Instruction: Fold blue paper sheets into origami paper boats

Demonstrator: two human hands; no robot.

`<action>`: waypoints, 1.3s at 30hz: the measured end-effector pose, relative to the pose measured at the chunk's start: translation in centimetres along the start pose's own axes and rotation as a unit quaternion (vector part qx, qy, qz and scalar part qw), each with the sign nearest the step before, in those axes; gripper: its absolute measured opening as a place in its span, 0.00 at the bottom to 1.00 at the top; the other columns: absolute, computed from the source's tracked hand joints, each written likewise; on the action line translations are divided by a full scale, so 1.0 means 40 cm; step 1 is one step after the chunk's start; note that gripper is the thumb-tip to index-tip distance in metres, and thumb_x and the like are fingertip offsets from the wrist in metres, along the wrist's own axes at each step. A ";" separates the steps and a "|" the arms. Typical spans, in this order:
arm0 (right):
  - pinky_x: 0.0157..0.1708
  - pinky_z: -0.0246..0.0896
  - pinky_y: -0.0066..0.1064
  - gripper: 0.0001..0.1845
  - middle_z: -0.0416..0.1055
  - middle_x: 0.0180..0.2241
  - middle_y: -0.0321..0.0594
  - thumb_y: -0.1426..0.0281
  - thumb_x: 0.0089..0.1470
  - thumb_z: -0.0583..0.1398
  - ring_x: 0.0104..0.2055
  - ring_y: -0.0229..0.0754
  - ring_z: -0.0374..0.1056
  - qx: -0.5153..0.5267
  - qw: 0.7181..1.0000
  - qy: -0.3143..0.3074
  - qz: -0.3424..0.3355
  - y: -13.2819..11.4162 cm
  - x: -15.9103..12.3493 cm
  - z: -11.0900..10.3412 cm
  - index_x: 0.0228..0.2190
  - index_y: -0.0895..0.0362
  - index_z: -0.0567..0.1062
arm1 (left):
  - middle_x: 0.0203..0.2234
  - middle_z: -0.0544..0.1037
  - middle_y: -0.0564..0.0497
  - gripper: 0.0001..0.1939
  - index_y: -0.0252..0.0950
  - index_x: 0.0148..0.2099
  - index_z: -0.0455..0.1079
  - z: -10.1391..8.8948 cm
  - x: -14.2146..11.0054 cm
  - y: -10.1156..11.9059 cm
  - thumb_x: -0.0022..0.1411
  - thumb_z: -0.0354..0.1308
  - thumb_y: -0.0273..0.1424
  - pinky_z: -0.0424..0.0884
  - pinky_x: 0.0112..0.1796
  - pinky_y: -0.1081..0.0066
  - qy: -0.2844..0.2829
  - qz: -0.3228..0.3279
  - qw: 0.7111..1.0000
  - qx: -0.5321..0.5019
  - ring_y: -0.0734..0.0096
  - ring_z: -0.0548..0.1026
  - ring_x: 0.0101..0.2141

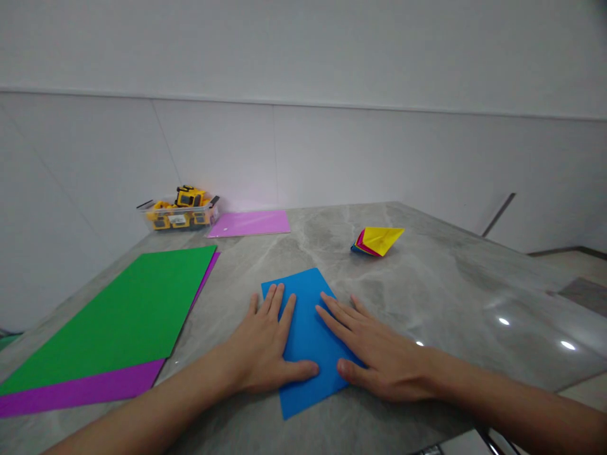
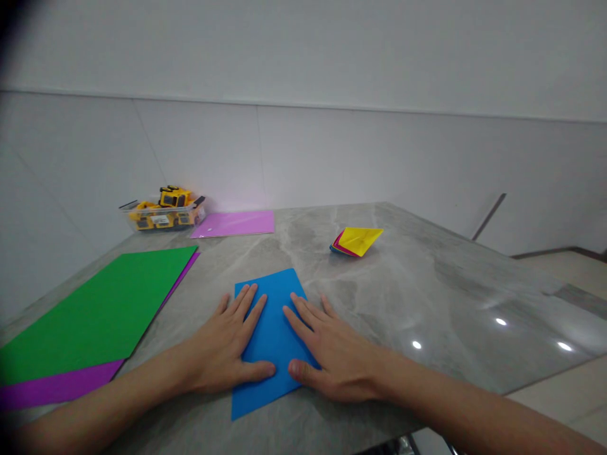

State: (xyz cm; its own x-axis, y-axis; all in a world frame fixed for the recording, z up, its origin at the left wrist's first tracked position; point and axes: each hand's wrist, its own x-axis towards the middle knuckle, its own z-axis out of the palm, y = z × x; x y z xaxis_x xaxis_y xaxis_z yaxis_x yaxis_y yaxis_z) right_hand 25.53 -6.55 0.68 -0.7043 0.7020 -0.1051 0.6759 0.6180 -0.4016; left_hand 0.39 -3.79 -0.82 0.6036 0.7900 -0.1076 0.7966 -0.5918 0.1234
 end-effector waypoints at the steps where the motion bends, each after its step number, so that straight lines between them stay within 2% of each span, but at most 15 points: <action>1: 0.64 0.18 0.56 0.43 0.29 0.67 0.51 0.49 0.61 0.48 0.69 0.54 0.26 0.015 1.000 -0.014 -0.001 -0.007 -0.022 -0.001 0.66 0.58 0.37 | 0.66 0.34 0.33 0.58 0.29 0.70 0.35 0.000 0.000 0.000 0.52 0.40 0.67 0.36 0.60 0.41 0.000 0.001 1.000 -0.001 0.40 0.32 0.65; 8: 0.63 0.19 0.56 0.43 0.30 0.67 0.46 0.50 0.60 0.52 0.68 0.55 0.31 0.093 0.994 -0.051 0.006 -0.071 -0.153 -0.015 0.65 0.55 0.38 | 0.66 0.33 0.33 0.57 0.30 0.70 0.35 -0.003 0.000 0.000 0.53 0.41 0.66 0.37 0.61 0.42 -0.004 -0.008 1.000 0.008 0.41 0.33 0.65; 12: 0.65 0.26 0.54 0.38 0.35 0.66 0.39 0.51 0.60 0.51 0.68 0.53 0.32 0.104 0.993 -0.041 0.025 -0.105 -0.188 -0.022 0.64 0.49 0.42 | 0.66 0.33 0.33 0.56 0.29 0.70 0.34 0.000 -0.001 -0.004 0.54 0.40 0.65 0.38 0.61 0.42 0.001 0.001 1.000 0.014 0.41 0.32 0.65; 15: 0.65 0.27 0.54 0.39 0.35 0.66 0.37 0.50 0.59 0.52 0.67 0.53 0.32 0.094 0.994 -0.047 0.036 -0.118 -0.192 -0.025 0.64 0.46 0.41 | 0.66 0.33 0.32 0.56 0.29 0.70 0.35 -0.004 -0.001 -0.003 0.54 0.40 0.65 0.38 0.61 0.42 -0.007 0.002 1.000 0.014 0.41 0.33 0.65; 22: 0.64 0.21 0.57 0.38 0.36 0.66 0.39 0.48 0.60 0.49 0.68 0.54 0.34 0.081 0.993 -0.063 0.065 -0.124 -0.169 -0.041 0.64 0.47 0.41 | 0.66 0.34 0.33 0.56 0.29 0.70 0.36 -0.016 -0.001 0.000 0.54 0.41 0.65 0.36 0.61 0.43 -0.012 0.002 1.000 0.015 0.40 0.33 0.65; 26: 0.63 0.18 0.58 0.44 0.32 0.67 0.43 0.47 0.58 0.51 0.68 0.56 0.32 0.074 0.995 -0.054 0.049 -0.088 -0.141 -0.033 0.65 0.50 0.36 | 0.66 0.35 0.32 0.56 0.30 0.70 0.36 -0.017 -0.002 0.000 0.53 0.40 0.66 0.36 0.61 0.42 -0.016 0.001 1.000 0.017 0.40 0.32 0.64; 29: 0.64 0.17 0.58 0.44 0.31 0.67 0.44 0.48 0.59 0.50 0.69 0.55 0.31 0.056 0.996 -0.057 0.044 -0.056 -0.111 -0.033 0.65 0.53 0.36 | 0.66 0.35 0.31 0.56 0.30 0.70 0.36 -0.016 -0.002 -0.002 0.53 0.40 0.66 0.36 0.60 0.42 -0.018 0.000 1.000 0.018 0.40 0.32 0.64; 39: 0.64 0.18 0.57 0.49 0.32 0.67 0.51 0.45 0.58 0.49 0.69 0.56 0.32 0.007 0.998 -0.050 0.025 0.003 0.001 -0.052 0.65 0.60 0.35 | 0.66 0.36 0.32 0.56 0.30 0.70 0.37 -0.018 -0.003 0.001 0.53 0.39 0.66 0.37 0.61 0.42 -0.018 0.003 1.000 0.016 0.39 0.33 0.65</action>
State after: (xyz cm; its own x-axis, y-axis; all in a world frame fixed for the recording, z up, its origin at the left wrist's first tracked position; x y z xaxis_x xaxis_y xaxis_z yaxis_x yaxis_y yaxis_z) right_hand 26.02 -5.71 2.52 -0.6887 0.6923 -0.2152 0.7079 0.5782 -0.4057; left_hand 0.32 -3.80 -0.11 0.6093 0.7800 -0.1425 0.7928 -0.6024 0.0926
